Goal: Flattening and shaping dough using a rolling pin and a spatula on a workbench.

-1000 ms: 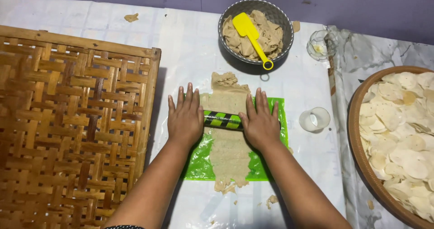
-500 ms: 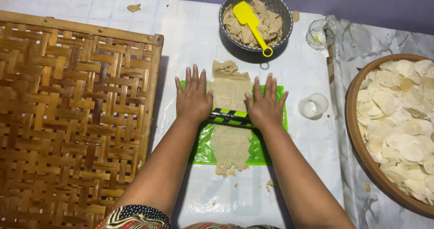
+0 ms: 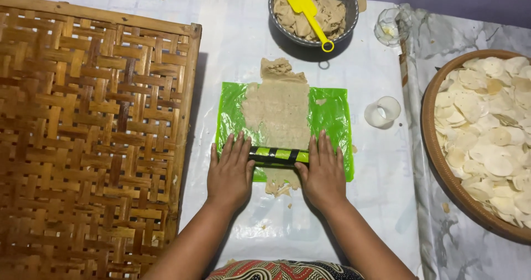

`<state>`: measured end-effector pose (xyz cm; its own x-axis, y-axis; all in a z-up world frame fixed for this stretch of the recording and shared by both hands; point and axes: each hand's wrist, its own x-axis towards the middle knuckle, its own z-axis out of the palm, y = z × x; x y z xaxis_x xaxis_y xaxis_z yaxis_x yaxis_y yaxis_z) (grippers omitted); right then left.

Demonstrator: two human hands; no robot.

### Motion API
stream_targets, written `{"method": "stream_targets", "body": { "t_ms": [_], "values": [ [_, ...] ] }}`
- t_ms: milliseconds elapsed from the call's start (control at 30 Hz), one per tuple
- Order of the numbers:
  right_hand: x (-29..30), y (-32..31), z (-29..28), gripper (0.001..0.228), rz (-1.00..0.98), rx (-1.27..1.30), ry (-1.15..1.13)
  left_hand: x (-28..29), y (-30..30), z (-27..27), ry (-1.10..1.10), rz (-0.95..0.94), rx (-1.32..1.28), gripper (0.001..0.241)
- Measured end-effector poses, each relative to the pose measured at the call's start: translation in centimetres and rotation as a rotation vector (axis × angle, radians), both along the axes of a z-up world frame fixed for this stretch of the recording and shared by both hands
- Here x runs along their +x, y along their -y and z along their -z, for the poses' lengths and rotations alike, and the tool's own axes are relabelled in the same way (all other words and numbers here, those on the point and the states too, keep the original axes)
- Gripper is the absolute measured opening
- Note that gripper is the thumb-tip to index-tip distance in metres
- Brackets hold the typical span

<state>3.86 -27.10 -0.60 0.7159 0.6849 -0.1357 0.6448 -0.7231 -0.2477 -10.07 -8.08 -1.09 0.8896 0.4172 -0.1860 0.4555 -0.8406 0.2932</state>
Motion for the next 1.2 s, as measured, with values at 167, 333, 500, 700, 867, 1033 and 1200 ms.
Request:
{"method": "stream_targets", "body": {
  "t_ms": [167, 333, 500, 700, 867, 1033, 1200],
  "values": [
    [4.8, -2.0, -0.4, 0.070, 0.115, -0.023, -0.070, 4.4, -2.6, -2.4, 0.159, -0.096, 0.017, 0.057],
    [5.0, -3.4, -0.5, 0.067, 0.129, -0.079, 0.024, 6.2, -2.3, -1.1, 0.074, -0.015, 0.092, 0.064],
    [-0.3, 0.8, 0.6, 0.066, 0.039, -0.027, 0.085, 0.4, 1.1, -1.6, 0.068, 0.067, 0.002, 0.060],
    [-3.2, 4.6, 2.3, 0.069, -0.072, 0.075, 0.200, -4.5, 3.4, 1.5, 0.400, 0.149, 0.135, 0.054],
    [4.4, 0.2, -3.9, 0.037, 0.049, 0.303, -0.063, -4.7, 3.1, -0.7, 0.437, 0.138, 0.050, 0.051],
    [16.1, -7.6, -5.6, 0.011, 0.049, 0.678, 0.203, -4.0, 1.6, -1.8, 0.377, 0.016, 0.013, 0.049],
    [25.2, -14.3, -1.4, 0.020, 0.018, 0.516, 0.410, -0.8, -2.2, -1.6, 0.365, -0.271, -0.044, 0.049]
  ]
}}
